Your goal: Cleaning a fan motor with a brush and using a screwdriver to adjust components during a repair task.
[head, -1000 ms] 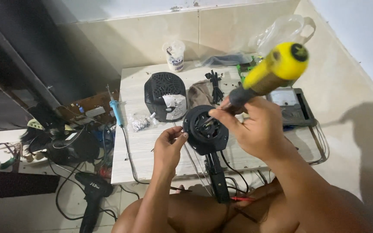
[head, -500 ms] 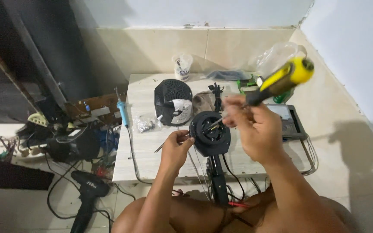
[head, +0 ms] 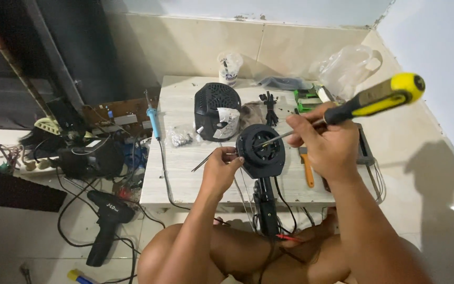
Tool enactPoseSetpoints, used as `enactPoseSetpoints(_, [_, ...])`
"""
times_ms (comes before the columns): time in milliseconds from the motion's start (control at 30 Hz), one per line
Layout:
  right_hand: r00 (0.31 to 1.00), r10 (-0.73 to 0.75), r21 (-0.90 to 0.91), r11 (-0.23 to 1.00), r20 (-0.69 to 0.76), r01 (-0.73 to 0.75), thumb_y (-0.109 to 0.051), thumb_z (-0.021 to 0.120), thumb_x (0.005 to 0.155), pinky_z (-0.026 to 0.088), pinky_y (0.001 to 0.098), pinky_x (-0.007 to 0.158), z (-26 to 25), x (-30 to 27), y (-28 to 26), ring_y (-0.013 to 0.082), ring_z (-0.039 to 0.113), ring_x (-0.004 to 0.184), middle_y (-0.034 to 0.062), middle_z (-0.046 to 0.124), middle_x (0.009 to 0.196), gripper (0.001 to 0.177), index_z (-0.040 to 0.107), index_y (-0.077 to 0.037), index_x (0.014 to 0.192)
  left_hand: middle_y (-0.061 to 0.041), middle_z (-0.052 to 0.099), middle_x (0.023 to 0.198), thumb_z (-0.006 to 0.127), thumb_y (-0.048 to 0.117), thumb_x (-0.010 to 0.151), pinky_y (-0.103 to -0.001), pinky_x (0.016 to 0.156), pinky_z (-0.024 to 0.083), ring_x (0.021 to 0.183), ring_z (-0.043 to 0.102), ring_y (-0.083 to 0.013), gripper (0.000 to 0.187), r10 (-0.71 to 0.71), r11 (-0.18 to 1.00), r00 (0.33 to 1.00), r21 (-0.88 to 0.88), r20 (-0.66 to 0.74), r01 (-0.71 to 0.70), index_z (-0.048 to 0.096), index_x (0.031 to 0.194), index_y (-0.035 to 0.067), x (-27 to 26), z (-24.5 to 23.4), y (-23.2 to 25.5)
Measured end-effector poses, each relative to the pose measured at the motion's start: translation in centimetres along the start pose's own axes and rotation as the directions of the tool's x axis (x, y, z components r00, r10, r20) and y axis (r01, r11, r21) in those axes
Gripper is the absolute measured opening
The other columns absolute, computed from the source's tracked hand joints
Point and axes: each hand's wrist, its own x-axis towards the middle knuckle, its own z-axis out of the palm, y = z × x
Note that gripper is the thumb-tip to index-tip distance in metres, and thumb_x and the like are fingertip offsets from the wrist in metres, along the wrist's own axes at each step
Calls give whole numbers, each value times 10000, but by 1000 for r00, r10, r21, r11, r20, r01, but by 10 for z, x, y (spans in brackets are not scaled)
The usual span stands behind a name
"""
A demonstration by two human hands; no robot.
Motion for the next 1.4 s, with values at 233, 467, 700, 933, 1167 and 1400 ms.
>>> enactPoseSetpoints(233, [999, 46, 61, 997, -2, -45, 7, 720, 1012, 648, 363, 610, -4, 0, 7, 240, 734, 647, 229, 715, 801, 122, 655, 111, 1009, -135, 775, 962, 785, 204, 818, -345, 707, 512, 812, 663, -211, 475, -9, 1000, 1000, 11, 8, 9, 697, 1230, -14, 2, -1, -2])
enactPoseSetpoints(467, [999, 41, 85, 996, 5, -41, -8, 648, 1060, 666, 374, 708, 1, 0, -6, 215, 742, 760, 195, 725, 905, 112, 643, 100, 1087, -177, 729, 916, 701, 346, 953, -400, 692, 529, 847, 683, -271, 453, 31, 999, 999, 21, -24, -30, 699, 1201, -32, 5, 1, 1])
enactPoseSetpoints(700, [998, 45, 134, 990, 38, -50, -29, 639, 1079, 672, 376, 649, -2, 3, 6, 238, 741, 709, 188, 700, 834, 124, 544, 50, 1085, -136, 717, 870, 709, 391, 944, -388, 689, 545, 830, 689, -258, 447, -10, 997, 1000, 80, -30, 12, 722, 1144, -9, 5, 0, 0])
enactPoseSetpoints(933, [999, -24, 88, 996, -40, 27, 13, 731, 1029, 643, 336, 627, -6, -1, 16, 218, 727, 656, 202, 704, 769, 125, 634, 71, 976, -202, 735, 977, 785, 310, 822, -489, 825, 567, 1003, 719, -384, 552, -1, 975, 994, 220, 112, -24, 653, 1227, -41, -13, -8, 18])
enactPoseSetpoints(1167, [998, -45, 109, 993, -39, 49, 27, 707, 1042, 652, 349, 666, -4, -2, 23, 213, 728, 687, 203, 719, 847, 91, 636, 84, 1050, -199, 753, 993, 771, 296, 823, -493, 861, 585, 1032, 729, -378, 543, -38, 961, 986, 278, 165, -10, 642, 1225, -45, -9, -7, 11])
enactPoseSetpoints(1400, [996, -93, 54, 994, 9, 93, -36, 617, 1086, 653, 394, 648, -1, 3, 4, 269, 739, 696, 243, 711, 835, 137, 650, 89, 1043, -142, 739, 852, 702, 228, 752, -460, 778, 583, 908, 729, -341, 415, -47, 974, 990, 224, 136, 15, 672, 1097, 0, -3, -1, 1])
